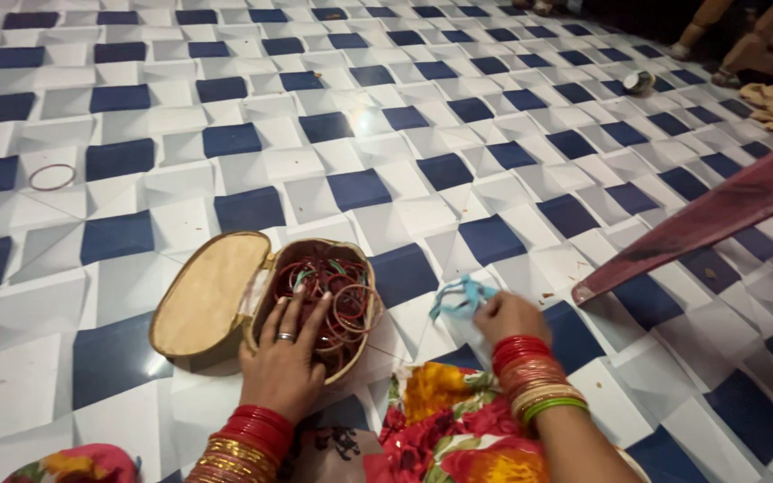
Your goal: The person sits on a patterned floor and organizes colorful bangles from a pile into a small wooden box. They pick up bangles one by one or in small groups, place them into the box, and finally close the lid.
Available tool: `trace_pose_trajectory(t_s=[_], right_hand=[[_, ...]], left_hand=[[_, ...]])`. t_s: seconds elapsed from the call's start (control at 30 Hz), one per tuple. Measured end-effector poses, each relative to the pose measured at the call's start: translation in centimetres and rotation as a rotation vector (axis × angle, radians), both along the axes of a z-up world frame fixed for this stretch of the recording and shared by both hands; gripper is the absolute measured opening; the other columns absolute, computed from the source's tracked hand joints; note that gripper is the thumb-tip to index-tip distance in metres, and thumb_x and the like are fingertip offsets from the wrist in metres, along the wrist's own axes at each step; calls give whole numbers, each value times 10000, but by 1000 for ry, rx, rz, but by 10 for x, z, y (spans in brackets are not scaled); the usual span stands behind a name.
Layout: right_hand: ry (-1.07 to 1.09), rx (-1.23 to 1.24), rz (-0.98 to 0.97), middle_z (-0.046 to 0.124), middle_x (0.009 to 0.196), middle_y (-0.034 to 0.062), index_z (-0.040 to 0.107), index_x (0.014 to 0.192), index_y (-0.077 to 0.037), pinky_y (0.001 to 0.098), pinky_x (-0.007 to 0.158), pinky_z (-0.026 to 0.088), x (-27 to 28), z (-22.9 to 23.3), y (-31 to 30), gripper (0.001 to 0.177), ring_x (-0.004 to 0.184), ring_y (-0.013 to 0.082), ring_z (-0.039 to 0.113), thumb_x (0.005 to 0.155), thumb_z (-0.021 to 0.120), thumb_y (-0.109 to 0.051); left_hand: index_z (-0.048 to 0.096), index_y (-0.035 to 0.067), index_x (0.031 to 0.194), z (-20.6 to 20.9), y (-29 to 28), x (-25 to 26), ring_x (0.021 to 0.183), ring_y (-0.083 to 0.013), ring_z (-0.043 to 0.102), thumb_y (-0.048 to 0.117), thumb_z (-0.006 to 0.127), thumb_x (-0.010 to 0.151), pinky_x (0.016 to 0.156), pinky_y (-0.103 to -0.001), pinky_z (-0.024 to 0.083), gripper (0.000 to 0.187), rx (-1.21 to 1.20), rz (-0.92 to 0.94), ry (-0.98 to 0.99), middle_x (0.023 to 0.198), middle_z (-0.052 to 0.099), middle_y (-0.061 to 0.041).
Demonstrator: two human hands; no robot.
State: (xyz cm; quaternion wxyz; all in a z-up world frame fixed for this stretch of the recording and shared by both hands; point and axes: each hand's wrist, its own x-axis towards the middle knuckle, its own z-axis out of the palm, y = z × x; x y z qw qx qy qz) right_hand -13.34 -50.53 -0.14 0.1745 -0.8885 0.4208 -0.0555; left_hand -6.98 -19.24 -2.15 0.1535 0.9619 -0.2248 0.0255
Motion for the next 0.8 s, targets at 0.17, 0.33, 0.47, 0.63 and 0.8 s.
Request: trace_pose_trajectory(t_s=[0.17,0.33,0.47,0.63,0.8], right_hand=[[-489,-179,248,781,917,41,724,1003,-141,344,696,597,19,32,36,193,801,199,757,829,788,-194],[-503,-457,818,744,809,49,769,1039,-201,272,469,555,37,27,126,94,618,151,700,945,761,-195],[-619,-312,968,749,853,18,726,962,-166,322,592,582,29,23,141,152,730,184,720,885,752,-294],[-116,-24,311,722,1188,18,683,1191,-215,351,792,616,50,28,70,309,989,190,723,922,709,-364],[184,-141,358,330,1615,68,382,1543,-281,527,1071,402,45,10,13,1035,1440,381,351,695,858,-635]], left_hand=[[252,483,1579,0,-1,0,1484,-215,252,257,737,678,1091,-699,259,1048,-3,-4,-9,1707,202,55],[257,373,1565,-7,0,2,1514,-227,248,272,738,685,1093,-676,244,1007,-16,-9,6,1676,236,21],[219,155,1604,-14,4,2,1478,-224,284,259,716,671,1131,-654,234,1063,-117,3,-32,1617,329,-35],[159,174,1633,-7,1,0,1483,-224,286,223,685,697,1133,-688,215,1074,-163,24,13,1588,332,-52],[296,390,1579,7,3,-4,1531,-274,229,223,694,701,1077,-696,214,979,-104,-26,46,1681,238,-52]])
